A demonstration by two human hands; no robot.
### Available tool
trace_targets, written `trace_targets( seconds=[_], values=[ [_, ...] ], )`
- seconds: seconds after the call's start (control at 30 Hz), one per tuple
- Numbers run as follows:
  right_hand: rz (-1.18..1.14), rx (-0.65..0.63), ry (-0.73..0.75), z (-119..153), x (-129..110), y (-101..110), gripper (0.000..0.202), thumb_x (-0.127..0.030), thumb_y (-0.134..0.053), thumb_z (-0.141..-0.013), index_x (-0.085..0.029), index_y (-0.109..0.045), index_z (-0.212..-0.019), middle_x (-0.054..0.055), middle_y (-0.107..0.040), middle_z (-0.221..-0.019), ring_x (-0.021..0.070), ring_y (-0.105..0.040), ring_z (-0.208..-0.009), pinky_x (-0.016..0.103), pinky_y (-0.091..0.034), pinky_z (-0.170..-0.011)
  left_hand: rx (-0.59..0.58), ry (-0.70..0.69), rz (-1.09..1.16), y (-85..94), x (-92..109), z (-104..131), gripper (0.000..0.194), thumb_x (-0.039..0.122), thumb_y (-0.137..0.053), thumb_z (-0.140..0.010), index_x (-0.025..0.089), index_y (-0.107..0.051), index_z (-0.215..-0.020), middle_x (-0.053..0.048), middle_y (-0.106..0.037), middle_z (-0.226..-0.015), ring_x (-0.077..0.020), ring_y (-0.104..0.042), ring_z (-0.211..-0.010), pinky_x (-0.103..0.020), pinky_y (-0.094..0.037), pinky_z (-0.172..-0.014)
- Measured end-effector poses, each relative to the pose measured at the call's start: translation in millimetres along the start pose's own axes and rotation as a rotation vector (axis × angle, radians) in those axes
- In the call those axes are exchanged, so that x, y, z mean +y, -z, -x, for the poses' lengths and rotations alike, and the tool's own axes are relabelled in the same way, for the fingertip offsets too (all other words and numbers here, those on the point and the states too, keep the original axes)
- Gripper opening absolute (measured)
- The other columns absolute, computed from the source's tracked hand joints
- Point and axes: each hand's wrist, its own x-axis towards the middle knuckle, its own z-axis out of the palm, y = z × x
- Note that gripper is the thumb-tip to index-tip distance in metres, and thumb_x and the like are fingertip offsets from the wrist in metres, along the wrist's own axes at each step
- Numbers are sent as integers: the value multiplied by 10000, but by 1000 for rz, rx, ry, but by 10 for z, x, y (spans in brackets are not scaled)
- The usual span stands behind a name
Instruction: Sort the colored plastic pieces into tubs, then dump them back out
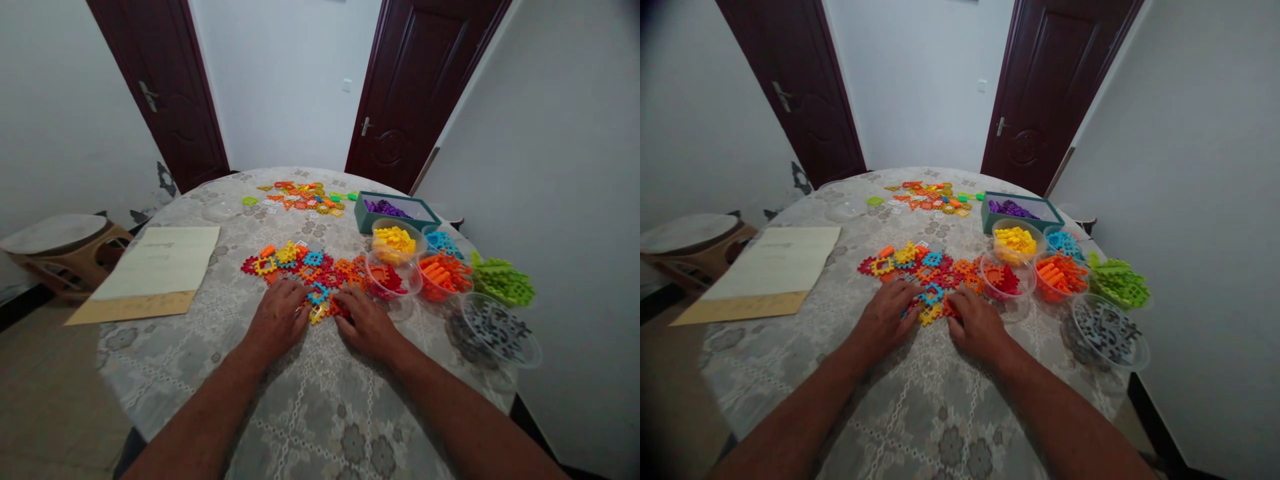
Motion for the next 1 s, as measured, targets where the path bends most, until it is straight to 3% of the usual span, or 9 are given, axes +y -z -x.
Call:
trace_targets(
  seconds=[0.13, 0.33, 0.5, 0.7, 0.87, 1.0],
  values=[
    [-183, 105, 47, -28, 138, 6, 227, -224, -562, -1012, -200, -705, -1187, 105, -747, -1143, 231, -693, -1055, 369, -541, -950, -67, 52, -23, -50, -2, 22, 278, 196, -632, -963, 207, -693, -1234, -117, -683, -1199, -290, -592, -1156, -483, -484, -1063],
    [-205, 166, -66, -37, 217, -12, 194, -265, -541, -1030, -199, -703, -946, 42, -711, -873, 190, -662, -818, 305, -482, -765, -105, 113, -51, -102, 42, 14, 168, 219, -659, -939, 211, -716, -1097, -121, -678, -1156, -310, -588, -1147, -497, -478, -1044],
    [-201, 167, -144, 4, 202, -23, 164, -312, -569, -1016, -207, -692, -987, 15, -696, -846, 182, -650, -781, 294, -446, -726, -116, 108, -54, -73, 76, 12, 129, 212, -642, -921, 198, -687, -1041, -126, -676, -1110, -307, -592, -1094, -489, -476, -1003],
    [-244, 205, -133, 8, 178, -52, 102, -257, -602, -965, -219, -673, -1028, 29, -739, -929, 191, -677, -823, 308, -496, -767, -151, -27, 31, -20, 126, 55, 163, 269, -703, -897, 219, -671, -1049, -95, -711, -1096, -302, -605, -1132, -500, -427, -1076],
    [-257, 243, 73, 25, 137, -117, 141, -170, -590, -931, -231, -630, -1052, 79, -753, -1129, 226, -708, -1020, 372, -545, -911, 4, -1, 129, -13, 127, 43, 114, 287, -635, -978, 209, -688, -1042, -87, -753, -1039, -267, -656, -1059, -457, -465, -1029],
    [-279, 260, 143, 19, 124, -152, 172, -126, -590, -908, -237, -623, -1035, 87, -741, -1147, 235, -708, -1061, 393, -559, -934, 166, 208, 134, 118, -8, -15, 166, 239, -538, -1001, 195, -696, -1021, -98, -759, -1042, -249, -675, -1014, -411, -501, -961]
  ],
)
